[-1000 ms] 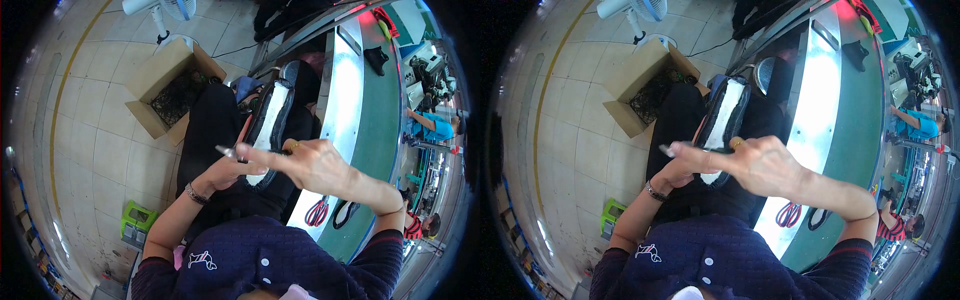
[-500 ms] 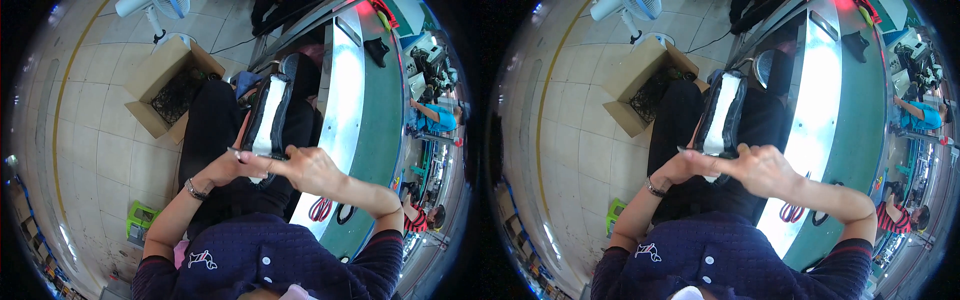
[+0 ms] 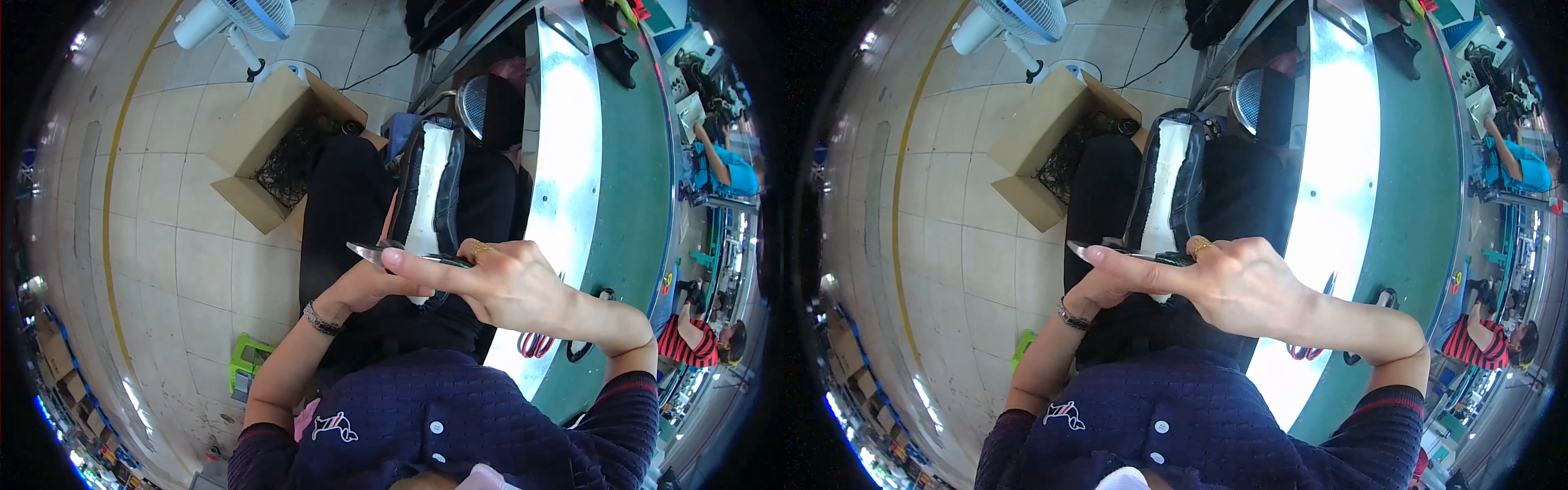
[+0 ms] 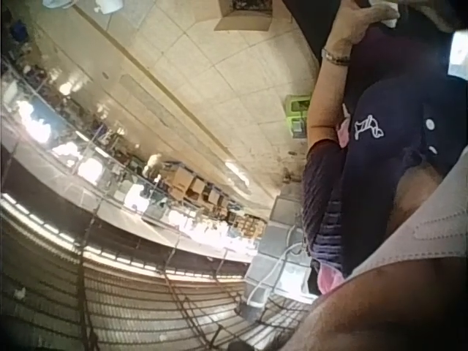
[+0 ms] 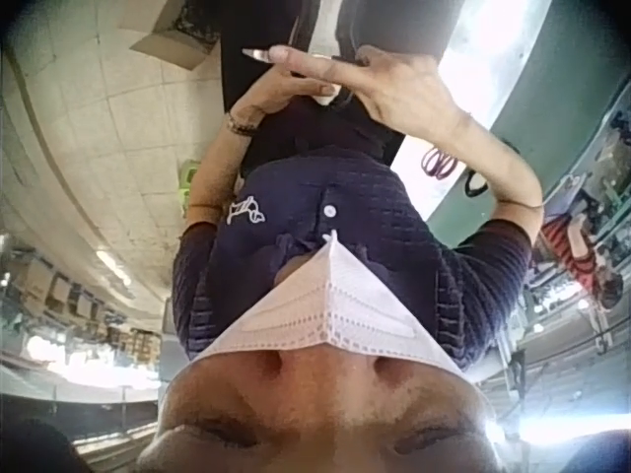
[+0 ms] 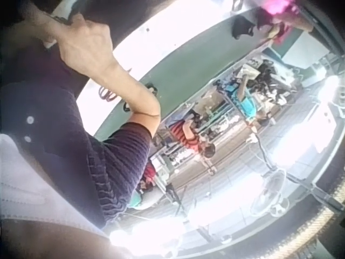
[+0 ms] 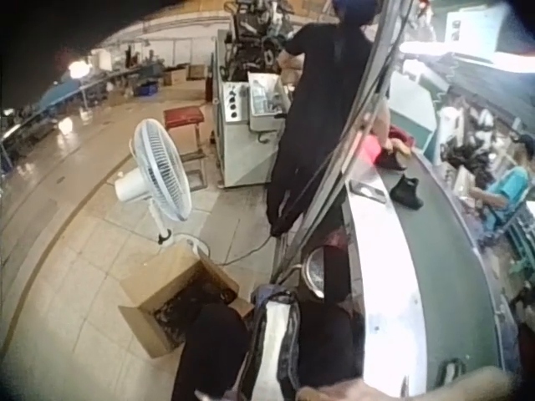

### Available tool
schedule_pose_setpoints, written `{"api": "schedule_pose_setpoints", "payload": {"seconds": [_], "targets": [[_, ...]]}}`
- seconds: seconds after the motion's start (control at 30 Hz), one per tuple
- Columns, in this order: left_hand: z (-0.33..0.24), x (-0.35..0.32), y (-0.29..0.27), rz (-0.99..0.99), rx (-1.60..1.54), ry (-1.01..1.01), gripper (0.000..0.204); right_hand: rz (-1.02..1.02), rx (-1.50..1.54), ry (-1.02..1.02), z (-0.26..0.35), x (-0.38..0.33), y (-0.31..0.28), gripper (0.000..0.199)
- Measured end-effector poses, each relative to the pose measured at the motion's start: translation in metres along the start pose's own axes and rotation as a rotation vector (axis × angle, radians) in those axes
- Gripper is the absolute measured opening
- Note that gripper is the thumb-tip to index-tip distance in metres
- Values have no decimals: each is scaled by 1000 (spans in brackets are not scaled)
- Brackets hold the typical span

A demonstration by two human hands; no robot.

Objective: The recorder is performing assembly and trimming tasks on footwear in a shoe factory.

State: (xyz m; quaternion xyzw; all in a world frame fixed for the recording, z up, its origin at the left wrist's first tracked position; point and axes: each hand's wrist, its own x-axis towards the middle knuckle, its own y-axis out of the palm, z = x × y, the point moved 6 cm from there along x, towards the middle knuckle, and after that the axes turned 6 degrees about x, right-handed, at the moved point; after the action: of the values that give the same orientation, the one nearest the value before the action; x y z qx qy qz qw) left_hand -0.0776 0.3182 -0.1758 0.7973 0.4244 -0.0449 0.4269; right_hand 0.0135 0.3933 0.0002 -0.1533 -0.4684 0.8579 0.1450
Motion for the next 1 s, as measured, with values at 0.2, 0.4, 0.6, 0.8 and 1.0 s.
{"api": "schedule_pose_setpoints", "payload": {"seconds": [0.2, 0.4, 0.6, 0.8, 1.0], "targets": [[-63, -5, -4, -153, -233, 267, 94, 4, -42, 241, -40, -13, 12, 68], [-82, 35, -4, -219, -106, 120, 91, -421, 282, 644, -90, -84, 32, 72], [-92, 18, 23, -263, 201, 335, 114, -485, 142, 1142, -138, -173, 78, 71], [-66, 9, 19, -306, 609, 659, 125, -498, -168, 1193, -166, -215, 101, 50], [-9, 13, 12, -265, 509, 482, 127, -567, -214, 1120, -161, -212, 106, 47]]}}
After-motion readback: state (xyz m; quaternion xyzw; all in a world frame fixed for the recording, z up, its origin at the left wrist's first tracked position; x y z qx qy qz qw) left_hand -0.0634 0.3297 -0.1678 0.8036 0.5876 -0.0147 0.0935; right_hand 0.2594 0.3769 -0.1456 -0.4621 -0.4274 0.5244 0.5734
